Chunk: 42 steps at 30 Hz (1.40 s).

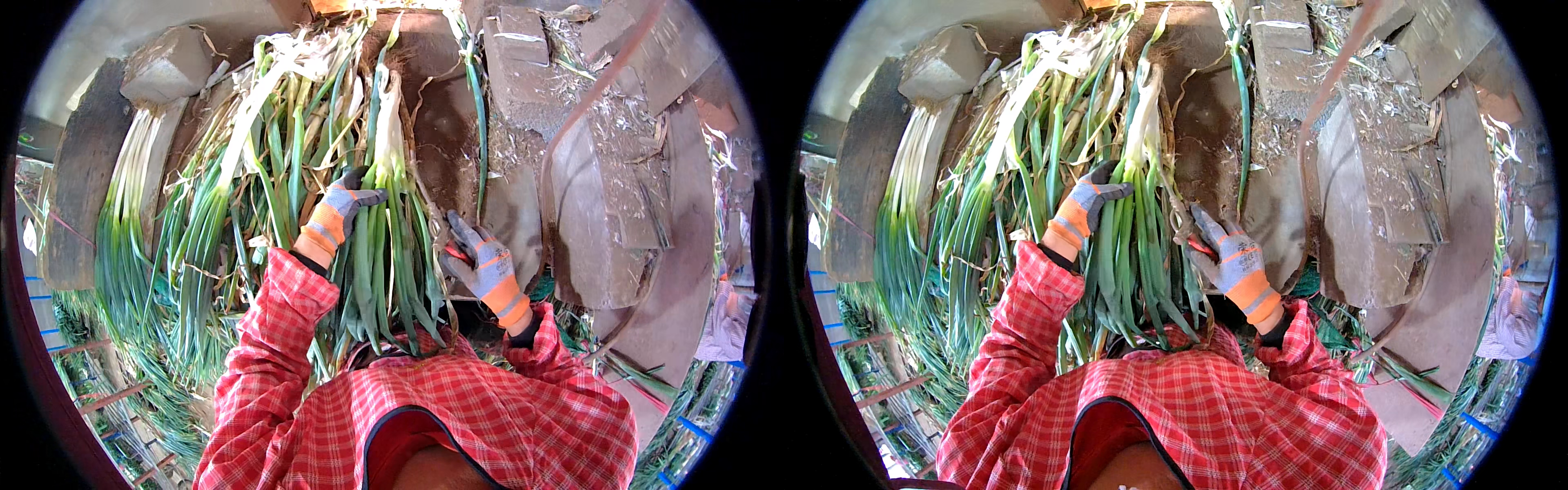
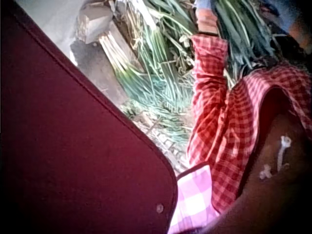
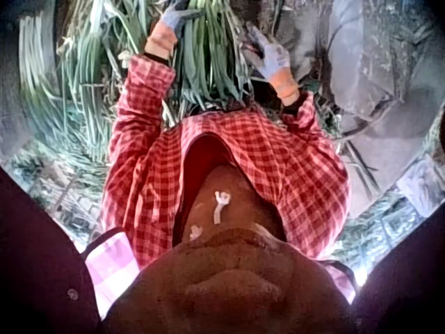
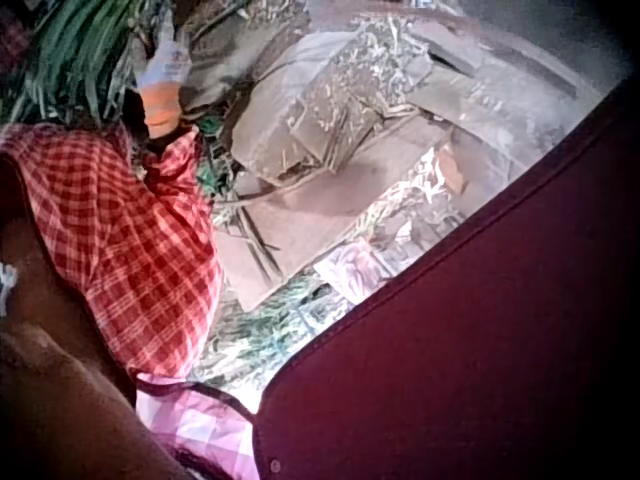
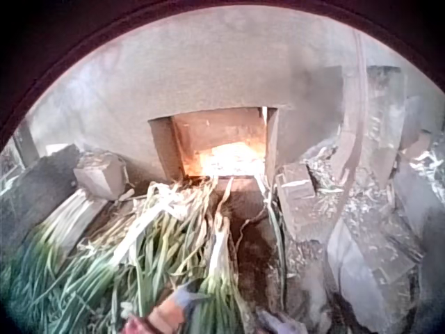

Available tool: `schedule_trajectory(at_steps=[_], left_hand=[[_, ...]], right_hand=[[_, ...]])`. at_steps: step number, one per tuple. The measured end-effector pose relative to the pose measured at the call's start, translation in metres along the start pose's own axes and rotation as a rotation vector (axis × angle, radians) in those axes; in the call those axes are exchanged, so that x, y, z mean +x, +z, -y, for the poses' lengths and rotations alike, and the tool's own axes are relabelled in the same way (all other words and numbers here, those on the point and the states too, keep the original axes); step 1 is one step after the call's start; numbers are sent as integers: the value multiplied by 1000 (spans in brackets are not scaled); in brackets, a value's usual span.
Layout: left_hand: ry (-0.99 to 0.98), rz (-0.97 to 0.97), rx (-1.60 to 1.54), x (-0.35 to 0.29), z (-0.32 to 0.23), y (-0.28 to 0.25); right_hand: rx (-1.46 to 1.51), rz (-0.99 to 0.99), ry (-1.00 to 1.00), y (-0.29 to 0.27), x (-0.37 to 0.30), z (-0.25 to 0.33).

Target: The person repeatedly picks up bunches of green onions, trims the roots and outer leaves by hand, and places the trimmed onions into a pile. The work is performed continuously in a covered processing area with large piles of green onions on the floor.

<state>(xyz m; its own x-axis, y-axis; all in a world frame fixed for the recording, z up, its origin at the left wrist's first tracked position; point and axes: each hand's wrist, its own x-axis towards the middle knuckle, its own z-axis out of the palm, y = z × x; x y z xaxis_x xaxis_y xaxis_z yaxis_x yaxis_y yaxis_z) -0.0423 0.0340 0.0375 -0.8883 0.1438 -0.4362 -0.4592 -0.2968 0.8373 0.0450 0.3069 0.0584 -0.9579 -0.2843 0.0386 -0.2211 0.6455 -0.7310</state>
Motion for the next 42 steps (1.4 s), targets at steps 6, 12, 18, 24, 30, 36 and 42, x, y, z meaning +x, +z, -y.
schedule_trajectory(at_steps=[6,12,18,24,30,36,42], left_hand=[[-70,-60,341,-23,-85,-61],[81,-27,499,-115,-207,-114],[-309,-767,2118,-72,-164,-192],[651,361,2109,-13,-1,27],[408,531,2166,-14,99,50],[249,318,2120,-84,94,13],[98,445,2251,-60,89,45]], right_hand=[[-93,9,8,3,-3,-28],[-225,131,77,10,-10,-53],[-200,150,117,22,-17,-54],[-381,204,267,36,-13,-75],[-169,113,135,26,-23,-71],[-307,324,97,32,-62,-71],[-459,509,70,36,-65,-71]])
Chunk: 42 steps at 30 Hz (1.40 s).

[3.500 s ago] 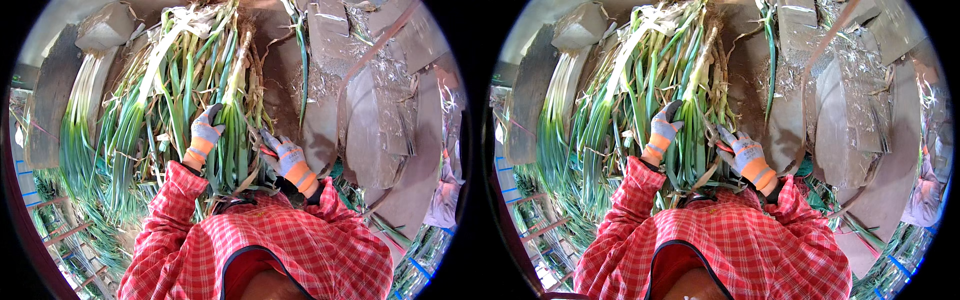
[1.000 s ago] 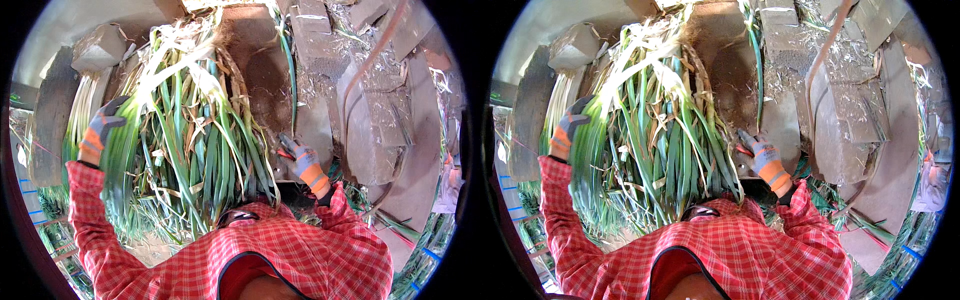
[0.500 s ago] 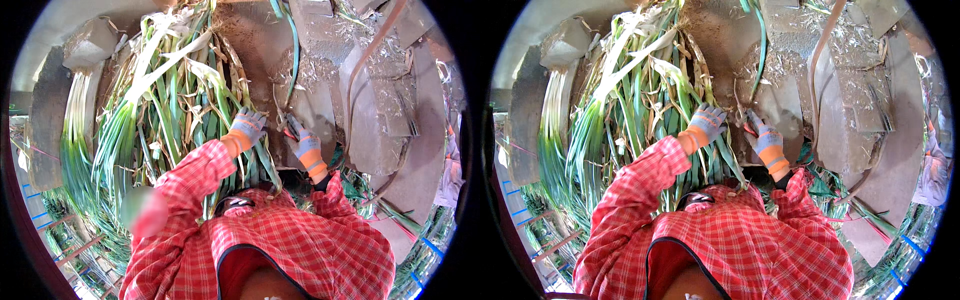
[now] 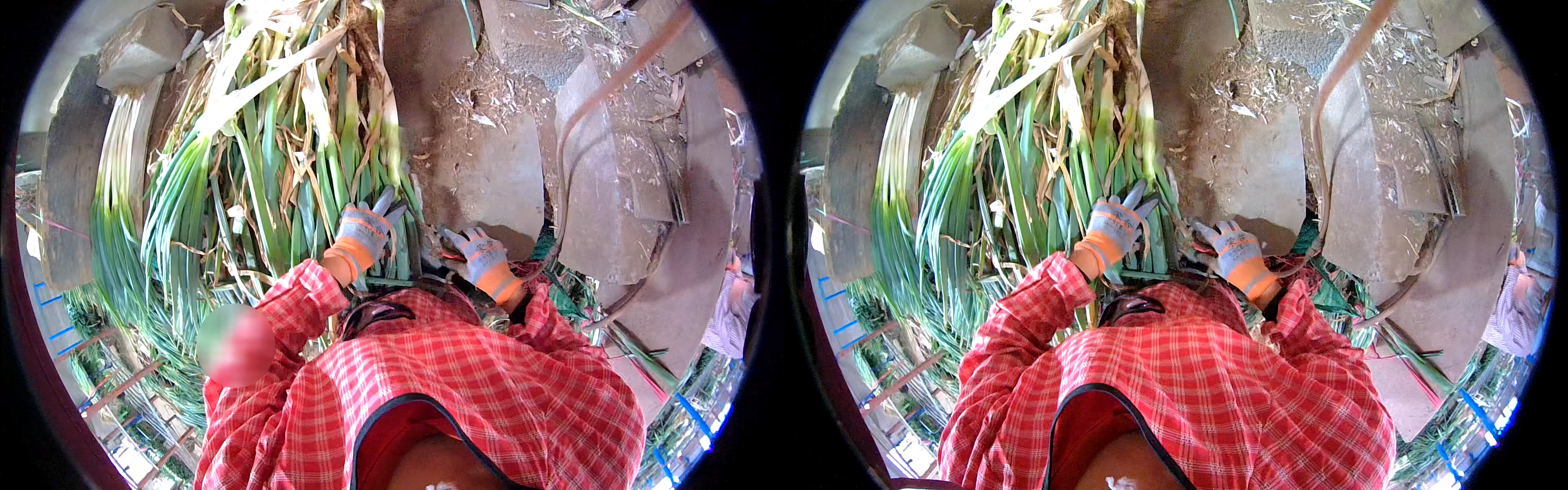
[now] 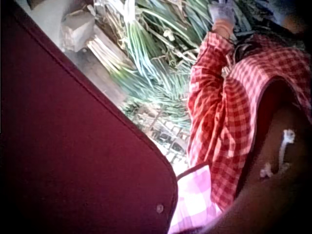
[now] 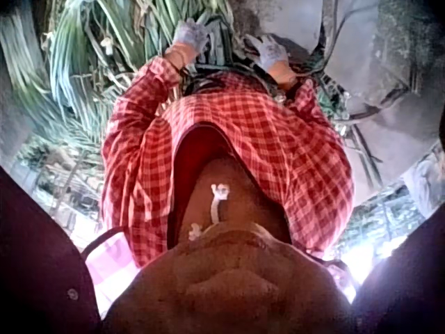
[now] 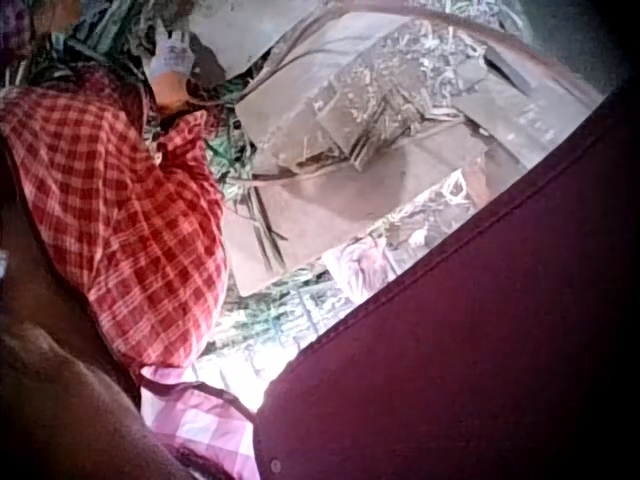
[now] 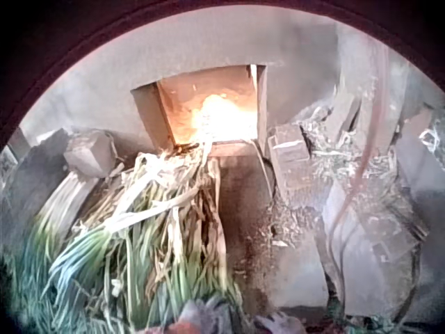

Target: The person repeatedly picks up bunches of green onions, trims the roots and outer leaves by hand, and places the trimmed onions into a pile. The work is performed continuously in a covered processing area with large piles of green onions on the floor.

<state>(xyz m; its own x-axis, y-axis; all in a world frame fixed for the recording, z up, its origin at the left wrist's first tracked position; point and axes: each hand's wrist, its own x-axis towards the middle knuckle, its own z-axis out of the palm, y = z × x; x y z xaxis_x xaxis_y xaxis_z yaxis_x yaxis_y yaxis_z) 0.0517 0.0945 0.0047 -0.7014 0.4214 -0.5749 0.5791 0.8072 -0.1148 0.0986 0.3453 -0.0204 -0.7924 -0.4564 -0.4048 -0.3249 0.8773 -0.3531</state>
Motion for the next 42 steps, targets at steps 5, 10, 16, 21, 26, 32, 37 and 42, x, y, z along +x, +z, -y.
schedule_trajectory(at_steps=[5,10,16,21,26,32,37,42], left_hand=[[-18,-89,35,-6,8,24],[-35,64,45,1,-7,14],[-176,64,-90,32,-20,31],[-320,71,-298,37,-37,5],[-324,-14,-292,44,-45,35],[-387,-128,-454,58,-48,24],[-523,-146,-758,64,-43,23],[-485,-280,-1106,50,-20,10]], right_hand=[[16,-45,-17,6,-6,-3],[-3,-117,-29,11,2,0],[1,-296,-19,2,55,-5],[133,-381,-40,-25,130,-20],[54,-509,-54,-61,221,-28],[53,-525,-81,-104,314,-37],[-45,-438,-77,-94,291,-30],[-17,-516,-104,-78,234,-47]])
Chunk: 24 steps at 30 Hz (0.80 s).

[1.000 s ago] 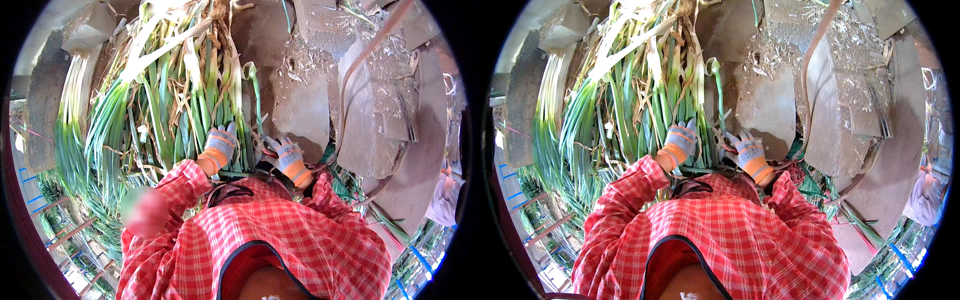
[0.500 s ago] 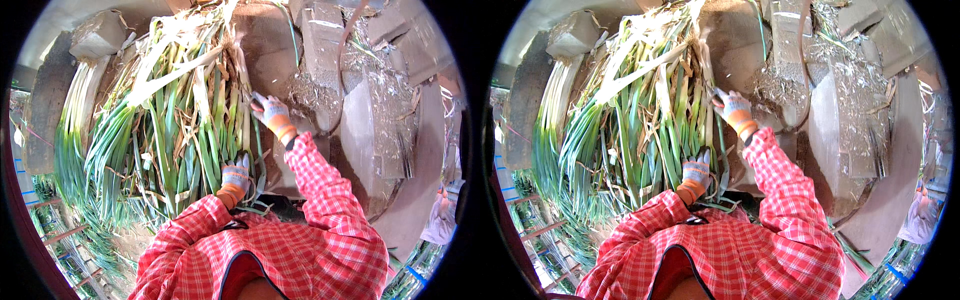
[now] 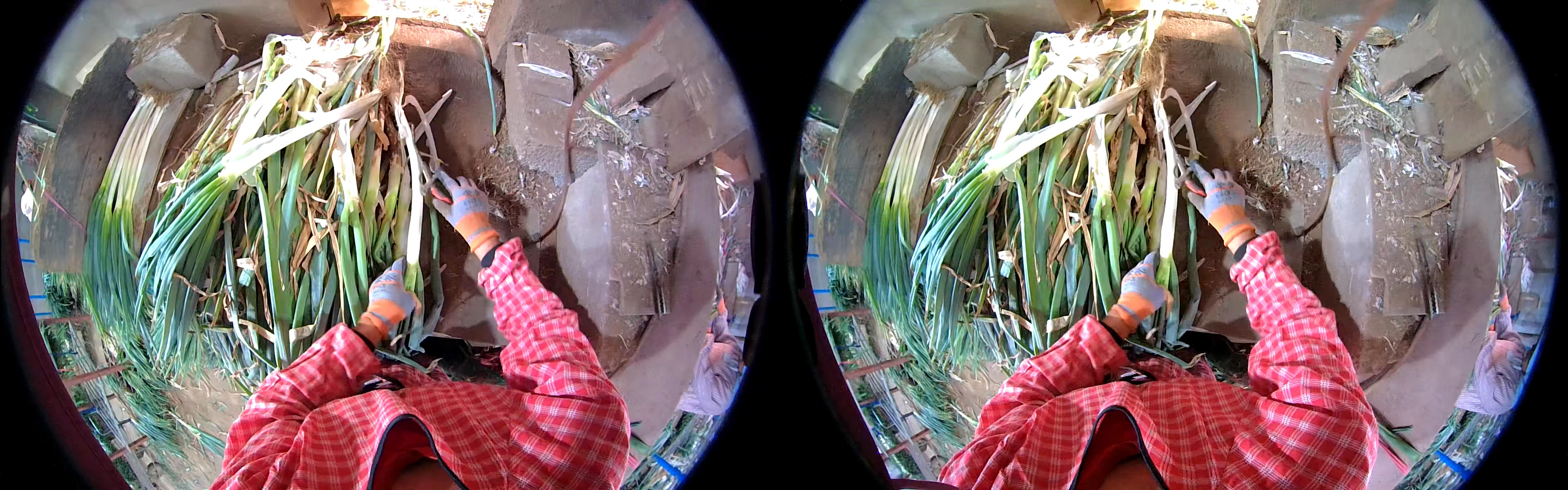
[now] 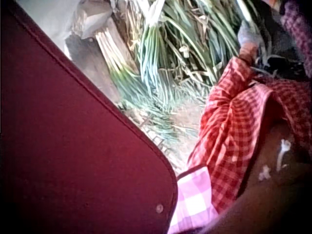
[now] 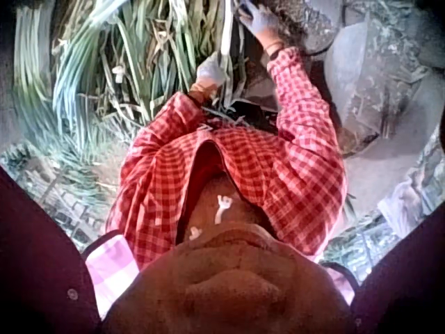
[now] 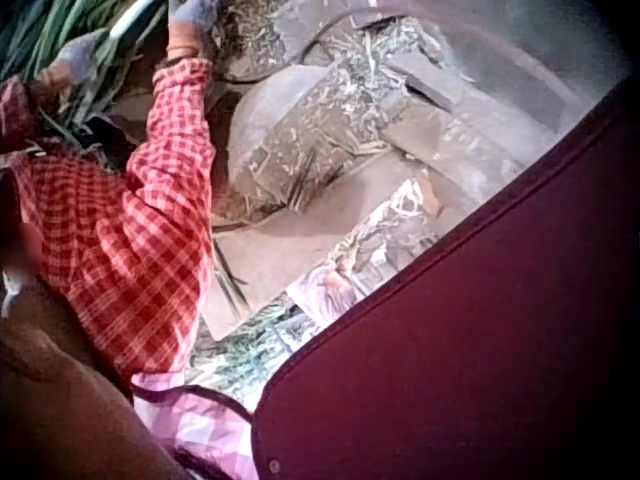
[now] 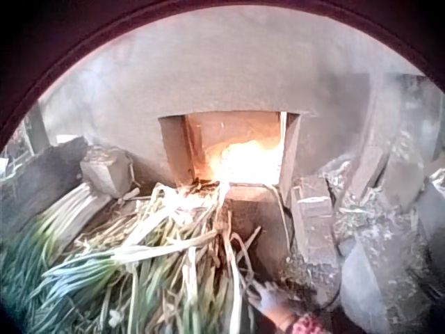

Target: The person repeatedly picks up bunches of green onions, trims the roots and outer leaves by hand, and places the trimmed onions into a pile. The work is performed continuously in a covered processing area with large piles of green onions on the floor.

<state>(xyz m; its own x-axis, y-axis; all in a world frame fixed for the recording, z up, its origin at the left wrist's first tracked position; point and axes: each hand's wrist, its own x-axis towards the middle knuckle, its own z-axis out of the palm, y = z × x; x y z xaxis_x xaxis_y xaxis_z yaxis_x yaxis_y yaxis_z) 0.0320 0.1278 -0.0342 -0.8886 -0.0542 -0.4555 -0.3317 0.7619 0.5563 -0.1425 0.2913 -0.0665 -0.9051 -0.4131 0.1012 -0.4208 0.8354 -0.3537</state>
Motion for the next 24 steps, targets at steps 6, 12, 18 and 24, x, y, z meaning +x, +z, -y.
schedule_trajectory(at_steps=[6,12,18,24], left_hand=[[37,294,-885,6,50,-5],[29,460,-1090,-21,36,-45],[226,314,-217,-29,30,-62],[409,-763,412,16,76,-259]], right_hand=[[84,-112,61,-14,-32,-3],[484,-315,219,-9,-42,5],[1502,233,484,-28,-39,100],[2394,331,521,-55,-11,27]])
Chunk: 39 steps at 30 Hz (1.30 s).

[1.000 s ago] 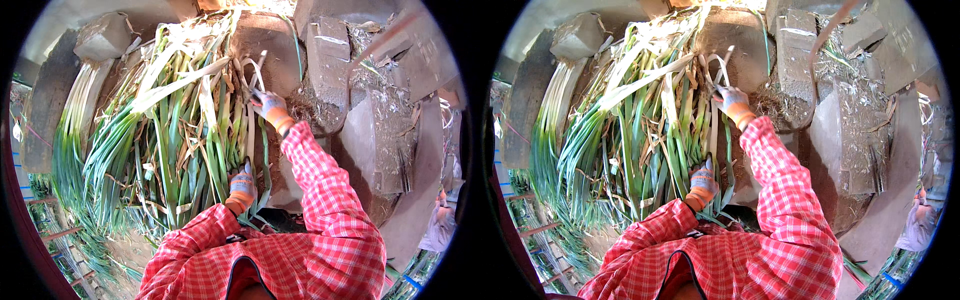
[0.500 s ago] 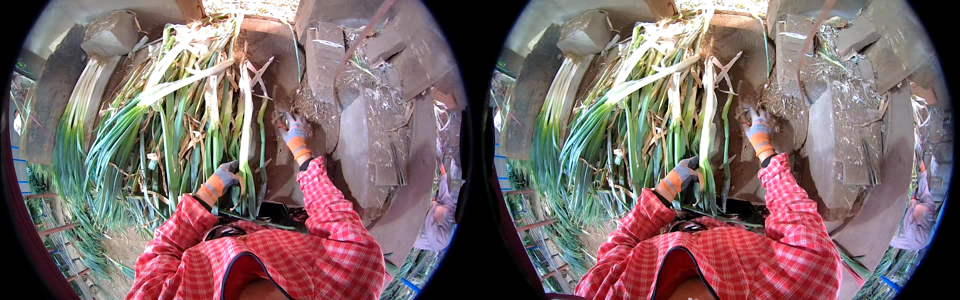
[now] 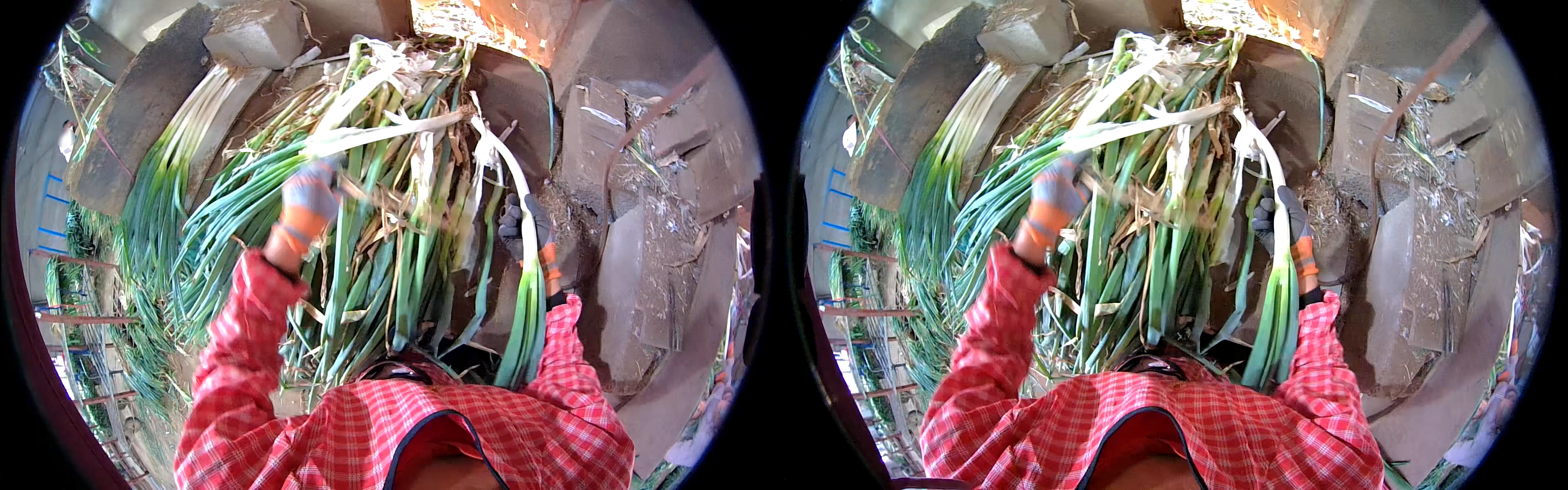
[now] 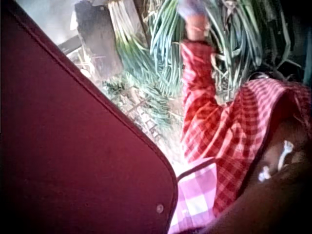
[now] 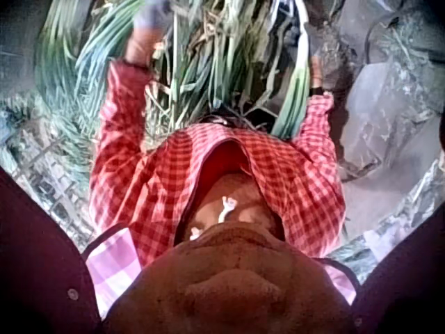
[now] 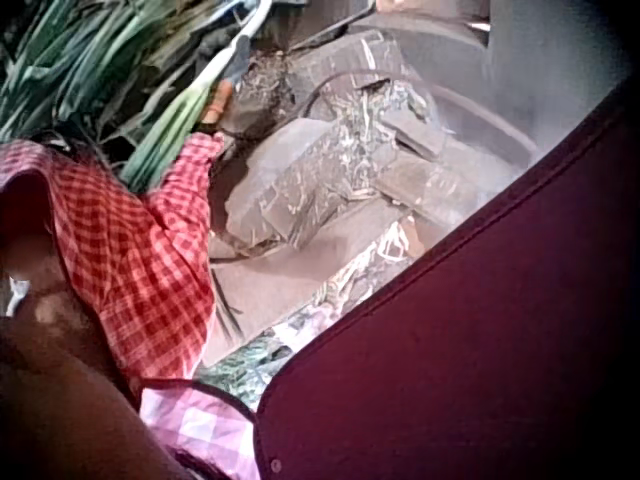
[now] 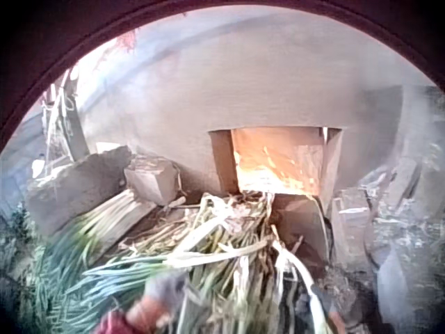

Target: The person repeatedly picks up bunches of green onions, trims the roots and outer leaves by hand, and places the trimmed onions into a pile. The work is performed continuously in a covered processing area with large piles of green onions on the floor.

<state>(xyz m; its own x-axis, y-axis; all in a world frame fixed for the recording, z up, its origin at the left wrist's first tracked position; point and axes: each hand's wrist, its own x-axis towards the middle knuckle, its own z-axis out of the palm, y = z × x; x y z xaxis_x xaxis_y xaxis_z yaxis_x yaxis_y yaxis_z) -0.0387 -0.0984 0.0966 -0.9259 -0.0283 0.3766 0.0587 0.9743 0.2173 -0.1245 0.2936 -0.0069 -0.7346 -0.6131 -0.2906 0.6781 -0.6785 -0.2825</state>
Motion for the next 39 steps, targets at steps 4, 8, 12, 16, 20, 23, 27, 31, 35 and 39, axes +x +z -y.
schedule_trajectory(at_steps=[4,8,12,16,20,23,27,31,35,39], left_hand=[[-139,539,383,64,86,11],[-60,629,473,86,74,29],[92,419,-362,77,74,33],[-304,774,-612,46,19,30],[44,531,-190,3,-10,46],[-29,673,-134,-1,-34,17],[119,581,-201,-1,-35,11],[397,782,-87,-32,-88,-48],[429,1324,-695,-55,-61,-96],[-79,704,196,10,57,-87]], right_hand=[[-310,-133,-67,25,33,-26],[-262,-55,-38,73,61,-50],[-128,-145,-26,74,103,-95],[129,-50,103,69,123,-130],[-48,-92,50,44,142,-142],[-383,-4,-13,54,115,-134],[-198,-77,90,48,123,-122],[-173,-89,33,37,117,-105],[-220,-112,12,38,118,-95],[-235,-66,-15,23,120,-93]])
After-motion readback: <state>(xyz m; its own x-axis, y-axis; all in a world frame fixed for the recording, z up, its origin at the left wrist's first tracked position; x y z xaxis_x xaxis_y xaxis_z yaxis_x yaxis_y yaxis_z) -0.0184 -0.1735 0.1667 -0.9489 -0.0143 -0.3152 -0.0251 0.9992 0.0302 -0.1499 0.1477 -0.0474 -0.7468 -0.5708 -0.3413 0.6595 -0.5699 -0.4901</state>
